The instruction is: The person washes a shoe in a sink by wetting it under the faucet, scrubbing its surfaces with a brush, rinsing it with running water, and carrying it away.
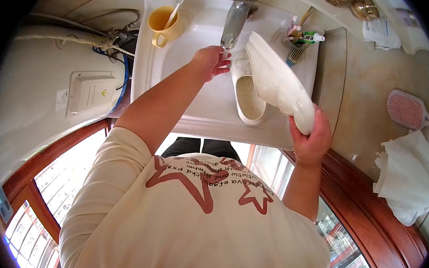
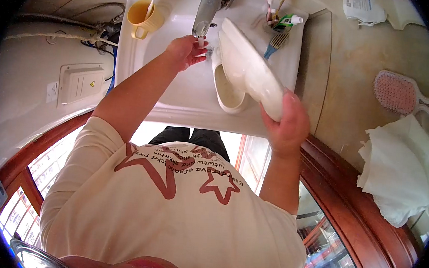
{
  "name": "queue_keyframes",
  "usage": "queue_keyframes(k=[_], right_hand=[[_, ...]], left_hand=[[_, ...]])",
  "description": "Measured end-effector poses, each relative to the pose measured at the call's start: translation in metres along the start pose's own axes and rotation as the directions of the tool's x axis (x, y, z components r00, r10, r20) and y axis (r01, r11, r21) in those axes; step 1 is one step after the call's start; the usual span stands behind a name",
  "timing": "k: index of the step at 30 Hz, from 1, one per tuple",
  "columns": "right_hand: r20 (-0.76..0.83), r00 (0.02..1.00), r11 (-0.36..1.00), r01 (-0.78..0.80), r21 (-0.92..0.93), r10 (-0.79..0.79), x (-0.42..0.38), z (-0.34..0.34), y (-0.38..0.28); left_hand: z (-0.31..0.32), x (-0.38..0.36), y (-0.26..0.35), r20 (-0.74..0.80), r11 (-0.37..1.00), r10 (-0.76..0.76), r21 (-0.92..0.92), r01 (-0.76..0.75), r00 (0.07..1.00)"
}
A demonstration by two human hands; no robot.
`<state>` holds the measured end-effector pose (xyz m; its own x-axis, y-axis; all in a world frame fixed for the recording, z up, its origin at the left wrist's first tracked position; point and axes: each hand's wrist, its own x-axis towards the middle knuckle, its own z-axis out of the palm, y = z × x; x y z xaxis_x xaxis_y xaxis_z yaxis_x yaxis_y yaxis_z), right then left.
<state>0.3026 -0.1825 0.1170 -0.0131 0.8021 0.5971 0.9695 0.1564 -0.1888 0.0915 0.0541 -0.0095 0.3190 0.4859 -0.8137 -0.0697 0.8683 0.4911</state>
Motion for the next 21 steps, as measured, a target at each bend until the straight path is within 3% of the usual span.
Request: queue_keyframes(k=[4, 6, 7, 8, 9, 10, 12, 14, 16, 17, 19, 21], right_hand=[[-0.045, 0.995, 0.996, 0.091, -0.021, -0.091, -0.003, 0.004, -0.002], [0.079, 0.941, 0.944, -0.329, -0.018, 0.329, 0.002, 0.007, -0.014], [0.079, 0.941, 0.944, -0.329, -0.02, 0.329, 0.001, 0.014, -0.014], [0.095, 0.838, 0.807, -0.543, 0.232, 0.537, -0.001, 0.027, -0.009], [0.168, 0.693, 0.567, -0.685, 0.458, 0.702, -0.004, 0.039, -0.003], [0.166, 0.694, 0.568, -0.683, 0.459, 0.7, -0.007, 0.049, 0.002], [0.319, 0.579, 0.336, -0.75, 0.569, 0.75, -0.011, 0.066, 0.009], [0.337, 0.542, 0.343, -0.797, 0.498, 0.77, -0.009, 0.079, 0.01], [0.442, 0.387, 0.123, -0.847, 0.517, 0.809, -0.005, 0.088, 0.01], [0.443, 0.385, 0.12, -0.848, 0.517, 0.81, -0.006, 0.093, 0.01], [0.543, 0.297, -0.076, -0.825, 0.56, 0.785, -0.01, 0.101, 0.011], [0.572, 0.278, -0.114, -0.825, 0.554, 0.771, -0.011, 0.105, 0.012]], left_hand=[[-0.002, 0.004, -0.005, 0.033, 1.0, -0.016, 0.026, 0.015, 0.999], [-0.005, 0.005, -0.009, 0.038, 0.999, -0.016, 0.034, 0.015, 0.999], [-0.006, 0.005, -0.01, 0.047, 0.999, -0.016, 0.045, 0.014, 0.999], [-0.006, 0.005, -0.012, 0.05, 0.999, -0.015, 0.044, 0.013, 0.999], [-0.008, 0.006, -0.015, 0.038, 0.998, -0.032, 0.051, 0.03, 0.999], [-0.009, 0.005, -0.015, 0.024, 0.997, -0.049, 0.059, 0.047, 0.999], [-0.016, -0.003, -0.018, 0.05, 0.997, -0.072, 0.036, 0.07, 0.996], [-0.026, -0.004, -0.02, 0.077, 0.995, -0.098, 0.015, 0.097, 0.992], [-0.039, 0.0, -0.024, 0.001, 0.991, -0.053, 0.125, 0.053, 0.999], [-0.045, 0.002, -0.026, 0.0, 0.99, -0.055, 0.127, 0.054, 0.999], [-0.051, -0.005, -0.021, -0.075, 0.977, -0.102, 0.179, 0.114, 0.992], [-0.058, -0.002, -0.024, -0.091, 0.977, -0.089, 0.183, 0.105, 0.992]])
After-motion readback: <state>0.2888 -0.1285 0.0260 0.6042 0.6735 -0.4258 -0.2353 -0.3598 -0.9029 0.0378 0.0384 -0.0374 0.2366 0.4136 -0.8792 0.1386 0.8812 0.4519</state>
